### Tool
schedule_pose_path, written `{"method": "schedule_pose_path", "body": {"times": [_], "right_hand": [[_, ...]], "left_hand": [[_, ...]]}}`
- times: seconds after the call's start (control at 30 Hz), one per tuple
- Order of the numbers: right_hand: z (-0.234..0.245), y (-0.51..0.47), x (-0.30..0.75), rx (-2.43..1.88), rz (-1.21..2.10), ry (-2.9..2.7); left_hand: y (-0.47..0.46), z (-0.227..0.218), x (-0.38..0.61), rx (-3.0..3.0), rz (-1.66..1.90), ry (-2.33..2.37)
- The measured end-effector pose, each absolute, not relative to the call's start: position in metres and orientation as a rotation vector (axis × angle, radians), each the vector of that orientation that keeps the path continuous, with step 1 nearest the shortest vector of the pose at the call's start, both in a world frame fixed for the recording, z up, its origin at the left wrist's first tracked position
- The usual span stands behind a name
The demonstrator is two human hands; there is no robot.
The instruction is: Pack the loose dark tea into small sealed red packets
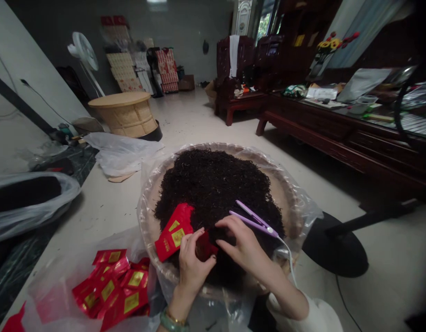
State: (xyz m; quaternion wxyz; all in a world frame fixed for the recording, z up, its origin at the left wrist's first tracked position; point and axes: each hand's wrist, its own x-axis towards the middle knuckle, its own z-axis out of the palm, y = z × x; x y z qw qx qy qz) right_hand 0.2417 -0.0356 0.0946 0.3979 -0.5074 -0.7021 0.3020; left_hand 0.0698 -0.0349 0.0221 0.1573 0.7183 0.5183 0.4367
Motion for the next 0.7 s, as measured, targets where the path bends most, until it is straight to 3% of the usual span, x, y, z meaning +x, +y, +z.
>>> {"method": "schedule_pose_path", "body": {"times": [0.7], "right_hand": [[0.102,-0.046,0.223,-1.503,0.699,-2.129]], "left_hand": [[-0.036,0.014,0.069,2.018,1.343,1.484]]}}
